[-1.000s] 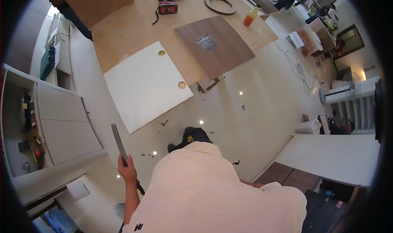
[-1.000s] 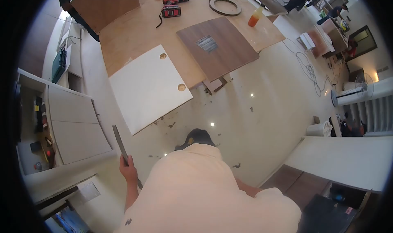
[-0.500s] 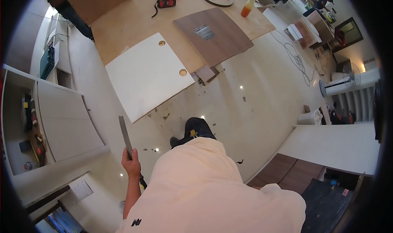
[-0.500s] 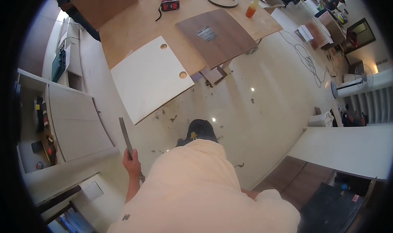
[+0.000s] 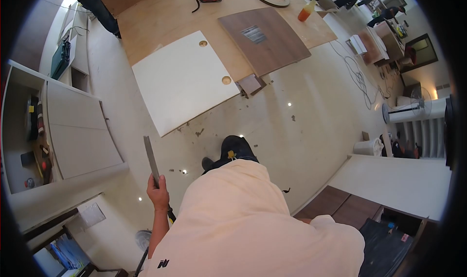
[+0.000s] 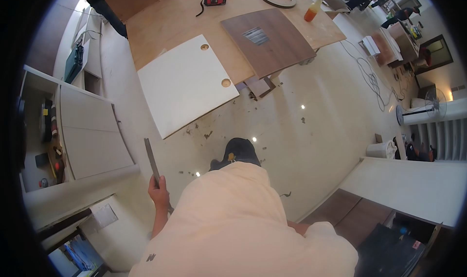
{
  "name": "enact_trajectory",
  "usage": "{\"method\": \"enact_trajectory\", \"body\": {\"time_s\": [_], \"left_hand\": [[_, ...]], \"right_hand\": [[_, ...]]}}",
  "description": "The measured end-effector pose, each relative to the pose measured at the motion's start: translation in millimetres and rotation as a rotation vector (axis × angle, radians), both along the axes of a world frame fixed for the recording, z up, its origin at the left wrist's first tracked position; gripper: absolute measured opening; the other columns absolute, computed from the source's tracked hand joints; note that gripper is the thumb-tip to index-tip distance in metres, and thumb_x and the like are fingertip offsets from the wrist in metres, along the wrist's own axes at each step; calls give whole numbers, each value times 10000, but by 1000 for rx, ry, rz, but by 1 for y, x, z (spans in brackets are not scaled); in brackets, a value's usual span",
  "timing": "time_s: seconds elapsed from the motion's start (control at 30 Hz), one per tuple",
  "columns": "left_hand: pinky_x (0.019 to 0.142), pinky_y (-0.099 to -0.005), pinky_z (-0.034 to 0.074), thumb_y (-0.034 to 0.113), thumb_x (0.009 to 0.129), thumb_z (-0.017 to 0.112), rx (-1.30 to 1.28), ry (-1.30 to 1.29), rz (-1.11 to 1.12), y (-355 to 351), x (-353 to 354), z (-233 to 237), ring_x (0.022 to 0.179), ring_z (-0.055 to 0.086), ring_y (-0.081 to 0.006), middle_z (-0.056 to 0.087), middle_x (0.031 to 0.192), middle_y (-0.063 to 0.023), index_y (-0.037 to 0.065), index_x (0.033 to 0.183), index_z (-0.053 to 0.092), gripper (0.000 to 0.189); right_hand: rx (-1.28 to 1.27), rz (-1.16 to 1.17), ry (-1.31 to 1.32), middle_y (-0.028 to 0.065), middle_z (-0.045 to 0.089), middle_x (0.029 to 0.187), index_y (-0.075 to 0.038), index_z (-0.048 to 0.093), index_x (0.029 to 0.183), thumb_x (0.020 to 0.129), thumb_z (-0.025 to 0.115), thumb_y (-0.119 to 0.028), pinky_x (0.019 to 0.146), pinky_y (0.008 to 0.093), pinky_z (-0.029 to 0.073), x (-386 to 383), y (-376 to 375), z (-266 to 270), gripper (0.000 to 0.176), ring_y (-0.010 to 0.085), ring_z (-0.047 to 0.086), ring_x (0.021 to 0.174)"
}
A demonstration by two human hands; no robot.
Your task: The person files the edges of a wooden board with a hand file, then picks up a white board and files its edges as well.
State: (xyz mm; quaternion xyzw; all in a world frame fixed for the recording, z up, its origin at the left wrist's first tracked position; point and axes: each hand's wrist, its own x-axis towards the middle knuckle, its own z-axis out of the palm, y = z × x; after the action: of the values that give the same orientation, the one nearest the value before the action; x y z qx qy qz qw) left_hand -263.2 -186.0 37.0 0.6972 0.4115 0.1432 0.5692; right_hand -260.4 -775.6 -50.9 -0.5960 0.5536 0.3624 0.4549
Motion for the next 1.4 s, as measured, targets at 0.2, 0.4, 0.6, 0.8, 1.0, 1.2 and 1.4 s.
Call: {"method": "enact_trajectory", "body": {"time_s": [0.2, 0.4, 0.6, 0.8, 1.0, 1.2, 1.4], "left_hand": [[672, -220, 444, 169, 983, 677, 2, 16, 10, -1, -2, 0, 753, 511, -49, 611, 873, 32, -61, 1243, 616, 353], [664, -219, 437, 171, 983, 677, 42, -23, 4, 0, 2, -3, 742, 499, -48, 599, 862, 35, -62, 1235, 617, 349], [651, -220, 432, 172, 980, 680, 34, 5, -17, 2, 4, 0, 727, 492, -48, 596, 854, 35, -60, 1229, 617, 346], [630, -225, 418, 182, 973, 692, 67, -34, -15, 0, 7, 3, 713, 478, -47, 584, 835, 40, -57, 1216, 625, 347], [619, -220, 404, 183, 972, 694, 51, 35, -38, 7, 1, -4, 701, 464, -42, 563, 811, 54, -52, 1227, 627, 354], [602, -214, 383, 184, 976, 687, 30, 28, -33, 7, 0, -5, 683, 440, -33, 545, 795, 67, -47, 1216, 632, 337], [606, -213, 387, 186, 980, 684, 56, -9, -56, 6, -1, -6, 686, 446, -33, 549, 798, 67, -51, 1218, 628, 341]], "right_hand": [[5, 17, -6, 127, 706, 1061, -68, 689, 1013, 1017, 438, -590, 801, 540, 484, 3, 2, 0, 579, 338, 660, 920], [6, 28, -14, 132, 710, 1053, -63, 692, 1001, 1018, 437, -587, 801, 542, 484, 4, 5, 0, 582, 343, 663, 919], [3, 33, -15, 137, 713, 1045, -59, 694, 988, 1019, 436, -584, 801, 544, 485, 1, 5, 0, 586, 348, 665, 917], [5, 36, -14, 142, 717, 1038, -55, 697, 976, 1020, 435, -580, 801, 546, 486, 0, 9, -2, 589, 353, 668, 915], [4, 44, -13, 147, 721, 1030, -50, 700, 963, 1021, 433, -577, 800, 548, 486, -3, 11, -3, 593, 358, 671, 914], [5, 47, -16, 152, 724, 1023, -46, 702, 951, 1022, 432, -574, 800, 550, 487, -3, 14, -5, 598, 363, 674, 912], [1, 55, -18, 157, 728, 1015, -41, 705, 938, 1023, 431, -571, 800, 552, 488, -3, 15, -6, 602, 368, 676, 910]]}}
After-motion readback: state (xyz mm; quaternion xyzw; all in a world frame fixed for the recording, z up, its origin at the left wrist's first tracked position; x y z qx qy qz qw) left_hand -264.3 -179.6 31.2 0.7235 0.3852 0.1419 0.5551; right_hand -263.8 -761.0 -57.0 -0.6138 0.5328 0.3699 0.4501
